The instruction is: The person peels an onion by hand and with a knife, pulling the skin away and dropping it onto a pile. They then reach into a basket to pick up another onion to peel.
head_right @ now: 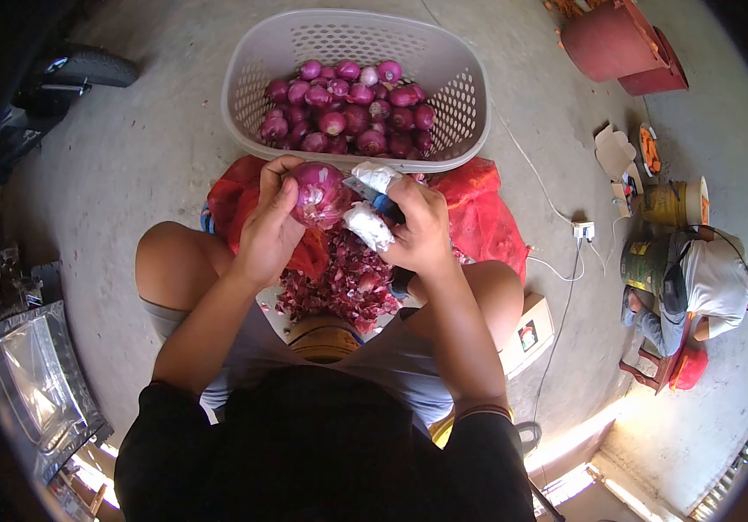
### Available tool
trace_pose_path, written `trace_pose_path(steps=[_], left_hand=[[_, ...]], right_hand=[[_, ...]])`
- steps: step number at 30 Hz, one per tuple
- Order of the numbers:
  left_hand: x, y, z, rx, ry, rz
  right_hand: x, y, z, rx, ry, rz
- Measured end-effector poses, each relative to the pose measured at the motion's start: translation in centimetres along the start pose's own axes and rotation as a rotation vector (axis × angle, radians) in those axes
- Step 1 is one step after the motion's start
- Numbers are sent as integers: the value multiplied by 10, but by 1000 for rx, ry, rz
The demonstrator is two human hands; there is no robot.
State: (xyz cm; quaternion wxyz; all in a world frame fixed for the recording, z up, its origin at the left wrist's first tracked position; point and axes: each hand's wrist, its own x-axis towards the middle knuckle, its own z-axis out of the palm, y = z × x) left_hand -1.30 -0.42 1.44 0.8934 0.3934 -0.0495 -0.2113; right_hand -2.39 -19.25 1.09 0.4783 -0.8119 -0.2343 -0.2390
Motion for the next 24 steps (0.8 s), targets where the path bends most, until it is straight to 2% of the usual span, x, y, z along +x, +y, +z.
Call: trace_pose_path(steps=[6, 22, 24], left_hand=[[-1, -1, 0, 1, -41, -5], [-3, 0, 0, 13, -85, -45], [-2, -1, -1, 121, -61, -13]], right_hand=[[-2, -2, 3, 3, -44, 98], [1, -1, 2, 6, 17, 66], [3, -1, 2, 8, 32, 41]])
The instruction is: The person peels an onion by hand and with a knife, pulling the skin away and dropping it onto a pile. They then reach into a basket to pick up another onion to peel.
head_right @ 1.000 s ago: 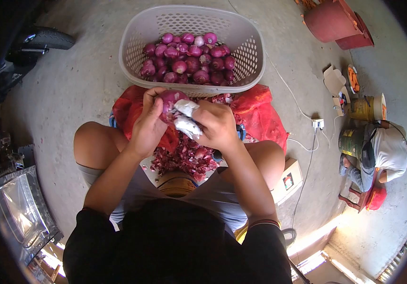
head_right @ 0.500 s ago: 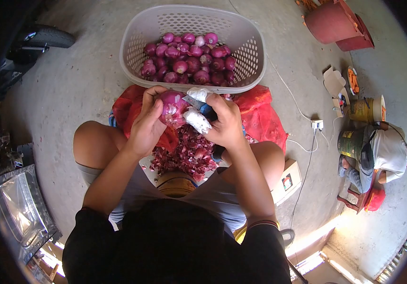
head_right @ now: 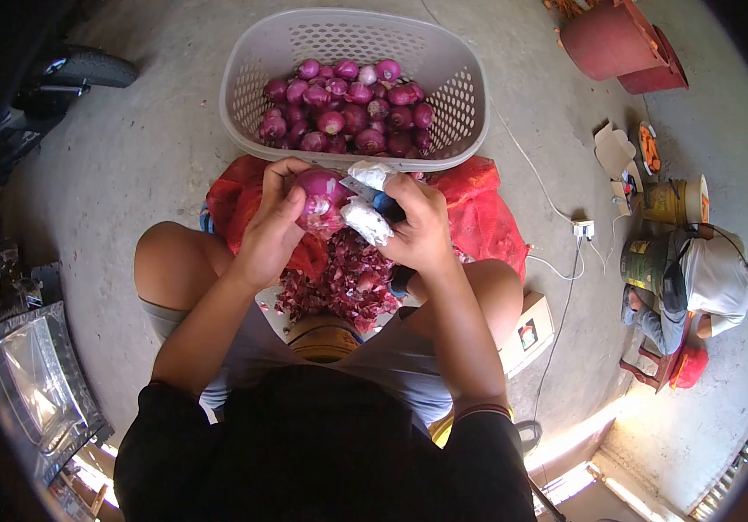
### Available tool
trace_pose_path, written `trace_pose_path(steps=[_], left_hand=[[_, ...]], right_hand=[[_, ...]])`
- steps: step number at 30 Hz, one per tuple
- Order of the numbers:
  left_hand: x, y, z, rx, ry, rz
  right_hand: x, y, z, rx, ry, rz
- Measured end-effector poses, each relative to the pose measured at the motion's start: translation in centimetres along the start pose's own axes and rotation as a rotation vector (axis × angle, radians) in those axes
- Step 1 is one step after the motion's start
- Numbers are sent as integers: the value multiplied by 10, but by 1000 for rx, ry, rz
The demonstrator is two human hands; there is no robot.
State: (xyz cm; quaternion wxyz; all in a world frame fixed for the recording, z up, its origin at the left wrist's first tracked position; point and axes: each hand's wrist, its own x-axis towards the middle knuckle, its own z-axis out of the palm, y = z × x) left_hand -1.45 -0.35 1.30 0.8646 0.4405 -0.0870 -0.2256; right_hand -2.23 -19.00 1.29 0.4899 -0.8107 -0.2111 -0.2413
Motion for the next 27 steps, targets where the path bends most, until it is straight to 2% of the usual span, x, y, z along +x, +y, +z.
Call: trace_pose_path(steps=[6, 21, 27], left_hand=[[0, 0, -1, 149, 23, 35], [-1, -1, -1, 210, 33, 21], [-1, 0, 0, 216, 38, 3]], right_hand=[[-1, -4, -3, 21, -126, 48], [1, -6, 3, 57, -103, -27], [-7, 4, -4, 28, -242, -22]])
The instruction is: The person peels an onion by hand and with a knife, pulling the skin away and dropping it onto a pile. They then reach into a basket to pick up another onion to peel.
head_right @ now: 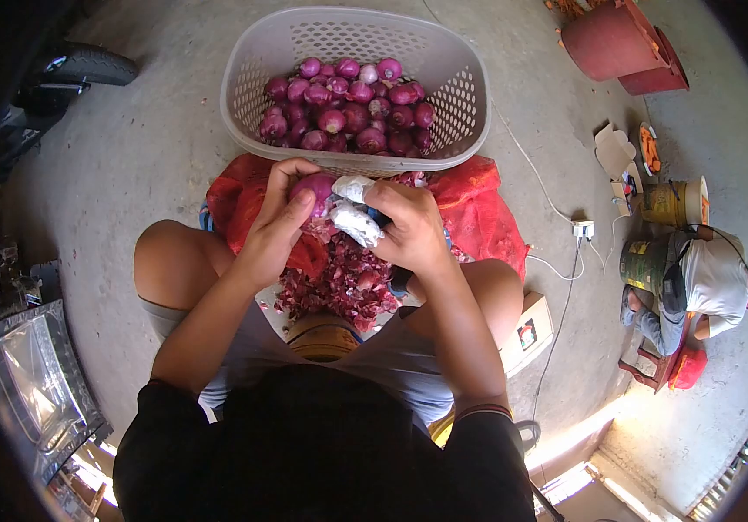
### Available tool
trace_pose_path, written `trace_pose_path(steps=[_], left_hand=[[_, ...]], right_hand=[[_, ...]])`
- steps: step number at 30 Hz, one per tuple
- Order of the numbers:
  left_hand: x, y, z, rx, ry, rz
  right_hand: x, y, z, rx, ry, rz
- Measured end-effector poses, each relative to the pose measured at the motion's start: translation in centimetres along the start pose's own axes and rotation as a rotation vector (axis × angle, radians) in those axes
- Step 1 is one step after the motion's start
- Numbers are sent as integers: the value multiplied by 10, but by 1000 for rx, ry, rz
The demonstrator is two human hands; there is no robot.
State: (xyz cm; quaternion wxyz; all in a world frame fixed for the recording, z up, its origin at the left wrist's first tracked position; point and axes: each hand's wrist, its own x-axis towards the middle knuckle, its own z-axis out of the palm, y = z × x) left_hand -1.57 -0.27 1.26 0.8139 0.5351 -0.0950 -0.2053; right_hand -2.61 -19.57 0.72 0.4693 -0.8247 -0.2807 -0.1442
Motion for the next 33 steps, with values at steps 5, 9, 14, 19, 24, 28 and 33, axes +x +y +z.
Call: trace_pose_path(steps=[5, 9, 14, 19, 24, 28, 33], left_hand=[[0, 0, 0, 2, -1, -19], [1, -2, -2, -4, 5, -15], [2, -2, -2, -10, 24, -55], [3, 0, -1, -84, 44, 3], [3, 0, -4, -57, 26, -25], [3, 1, -2, -69, 23, -14], [2, 2, 0, -97, 26, -7]], right_hand=[[6, -3, 5, 23, 75, -44], [6, -2, 9, -55, 99, -78], [6, -4, 10, -183, 25, -133], [12, -8, 9, -68, 223, -141], [3, -2, 4, -112, 121, -28], [6, -5, 6, -98, 118, -7], [8, -8, 5, -54, 157, 11]])
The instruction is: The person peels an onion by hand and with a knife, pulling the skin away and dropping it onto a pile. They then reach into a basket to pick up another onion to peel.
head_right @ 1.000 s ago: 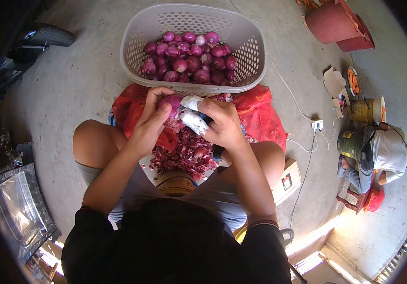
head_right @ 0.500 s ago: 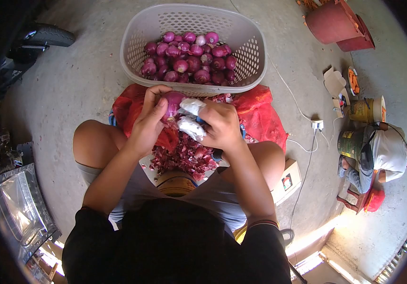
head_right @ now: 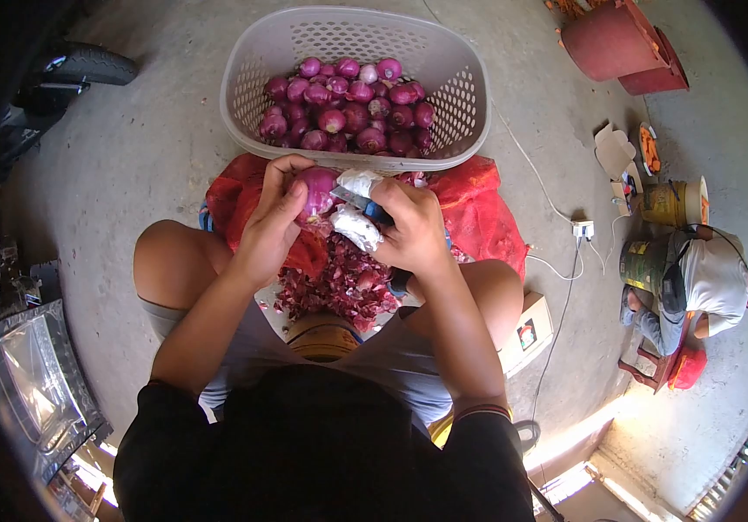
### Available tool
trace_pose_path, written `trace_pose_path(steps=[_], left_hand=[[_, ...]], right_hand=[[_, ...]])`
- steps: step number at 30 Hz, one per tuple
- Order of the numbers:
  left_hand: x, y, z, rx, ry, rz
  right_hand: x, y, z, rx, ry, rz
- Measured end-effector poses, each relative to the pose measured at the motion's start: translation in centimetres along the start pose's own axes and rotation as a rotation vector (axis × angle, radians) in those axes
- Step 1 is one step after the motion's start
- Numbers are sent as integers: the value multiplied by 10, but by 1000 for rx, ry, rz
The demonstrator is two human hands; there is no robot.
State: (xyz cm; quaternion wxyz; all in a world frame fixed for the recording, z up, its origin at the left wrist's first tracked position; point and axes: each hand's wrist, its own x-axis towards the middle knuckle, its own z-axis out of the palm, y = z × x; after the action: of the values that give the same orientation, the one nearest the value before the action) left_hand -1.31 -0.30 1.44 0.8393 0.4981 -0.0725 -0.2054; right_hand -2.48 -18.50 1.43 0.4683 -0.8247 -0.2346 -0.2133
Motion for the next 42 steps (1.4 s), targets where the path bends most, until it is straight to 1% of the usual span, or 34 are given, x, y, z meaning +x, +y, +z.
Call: trace_pose_path(steps=[3, 6, 18, 24, 30, 34, 37, 40, 42], left_hand=[[0, 0, -1, -10, -14, -8], [-1, -1, 0, -5, -13, -4], [0, -9, -7, 73, 9, -5], [-1, -9, -2, 43, 14, 8], [-2, -11, 0, -40, 54, -13], [-2, -13, 1, 3, 78, 10], [-2, -11, 4, -34, 63, 29], [-3, -8, 5, -178, 60, -1], [-2, -8, 3, -122, 65, 29]], right_hand=[[-2, 2, -1, -24, -11, -7], [-3, -1, -3, -36, -43, 64], [-1, 1, 6, -21, -4, -55], [3, -4, 12, 17, 94, -97], [-6, 9, 12, -176, -17, -201], [-8, 14, 13, -144, 13, -182], [-7, 7, 13, -1, 158, -106], [-10, 15, 8, 41, 113, -63], [-12, 17, 5, 0, 71, -54]])
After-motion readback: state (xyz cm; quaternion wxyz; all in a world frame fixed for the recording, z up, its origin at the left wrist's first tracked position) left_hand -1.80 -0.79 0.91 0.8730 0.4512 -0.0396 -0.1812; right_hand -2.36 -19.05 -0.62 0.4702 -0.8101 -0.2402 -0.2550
